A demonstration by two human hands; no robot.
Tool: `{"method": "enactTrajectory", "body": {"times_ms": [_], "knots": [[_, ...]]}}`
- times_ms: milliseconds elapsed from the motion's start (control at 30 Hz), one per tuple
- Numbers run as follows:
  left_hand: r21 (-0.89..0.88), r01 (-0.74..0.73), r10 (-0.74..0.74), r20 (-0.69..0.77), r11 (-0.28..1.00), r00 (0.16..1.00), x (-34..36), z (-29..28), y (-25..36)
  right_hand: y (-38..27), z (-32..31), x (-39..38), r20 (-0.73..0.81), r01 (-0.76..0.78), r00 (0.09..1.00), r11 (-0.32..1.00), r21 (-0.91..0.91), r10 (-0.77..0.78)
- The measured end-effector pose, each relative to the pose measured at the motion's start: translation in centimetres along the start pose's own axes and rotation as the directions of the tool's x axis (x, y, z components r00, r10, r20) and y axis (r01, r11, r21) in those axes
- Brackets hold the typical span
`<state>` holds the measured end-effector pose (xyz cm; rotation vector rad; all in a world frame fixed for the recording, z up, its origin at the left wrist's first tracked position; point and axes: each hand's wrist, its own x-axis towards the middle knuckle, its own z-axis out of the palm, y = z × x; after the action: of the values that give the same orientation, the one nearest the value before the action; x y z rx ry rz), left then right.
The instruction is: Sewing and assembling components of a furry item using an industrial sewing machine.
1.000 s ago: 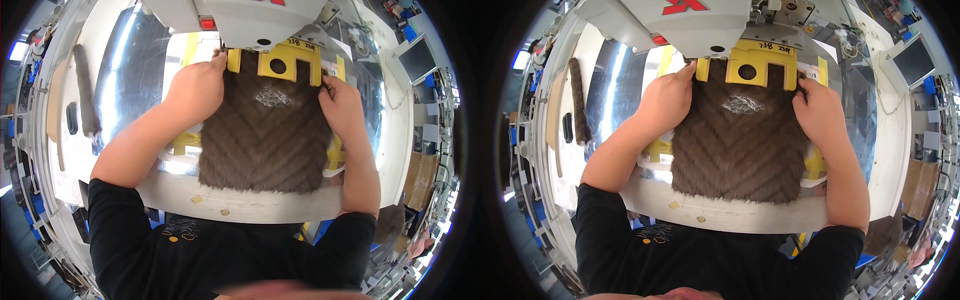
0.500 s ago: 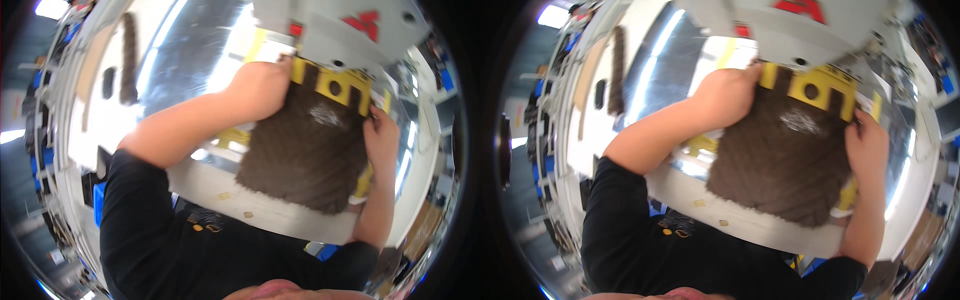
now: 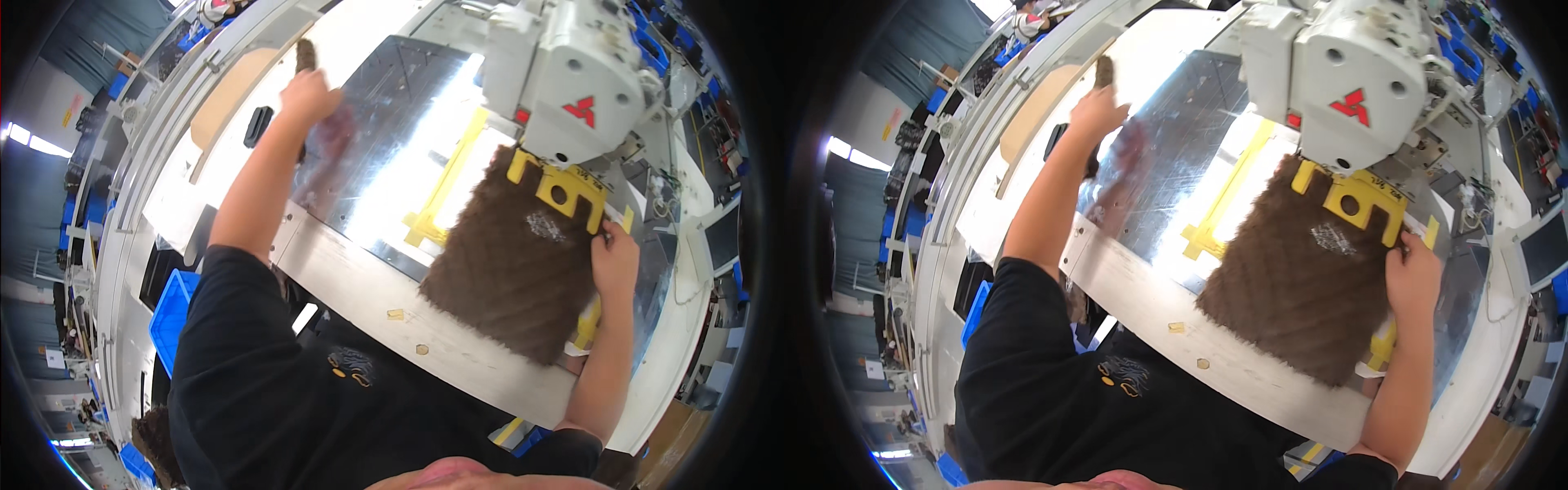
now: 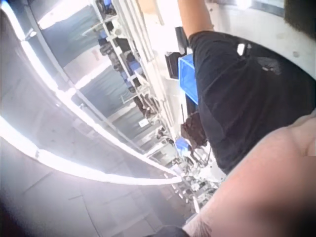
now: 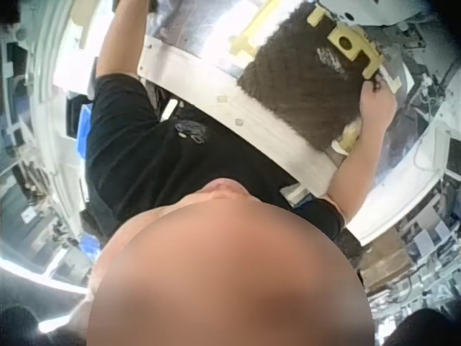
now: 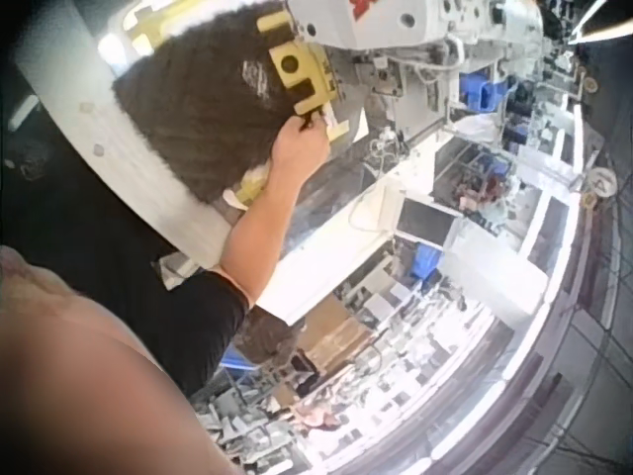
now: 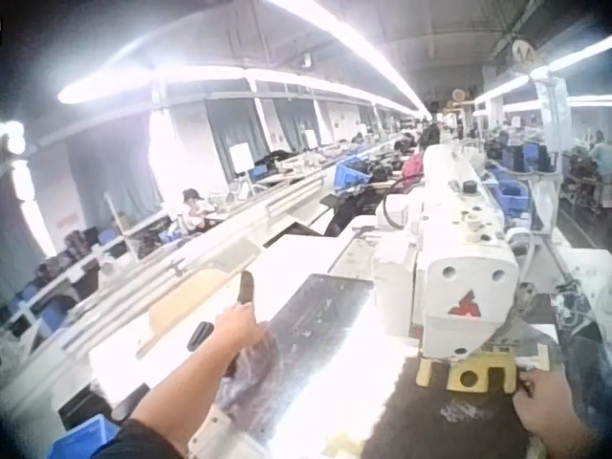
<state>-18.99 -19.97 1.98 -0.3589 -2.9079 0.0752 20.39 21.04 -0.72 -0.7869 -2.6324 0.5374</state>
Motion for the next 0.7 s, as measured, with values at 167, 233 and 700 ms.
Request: {"method": "enactTrajectory", "body": {"times_ms": [167, 233, 700], "knots": [[-0.134, 0.127, -0.083, 0.295, 0.983, 0.952, 0.1, 3.4, -8.9, -0.2, 0.1, -0.2, -0.043, 0.022, 0.999, 0.999, 0.045, -0.02], [-0.728, 0.473, -0.168, 0.454, 0.496, 0.875, -0.2, 4.6, -9.8, -0.4, 0.2, -0.3, -0.069, 0.036, 0.997, 0.999, 0.022, -0.034], [-0.815, 0.286, 0.399, 0.074, -0.504, 0.914, -16.8, -10.6, 18.7, -17.6, -7.8, -6.0, -0.095, 0.47, 0.879, 0.814, 0.341, -0.468]]}}
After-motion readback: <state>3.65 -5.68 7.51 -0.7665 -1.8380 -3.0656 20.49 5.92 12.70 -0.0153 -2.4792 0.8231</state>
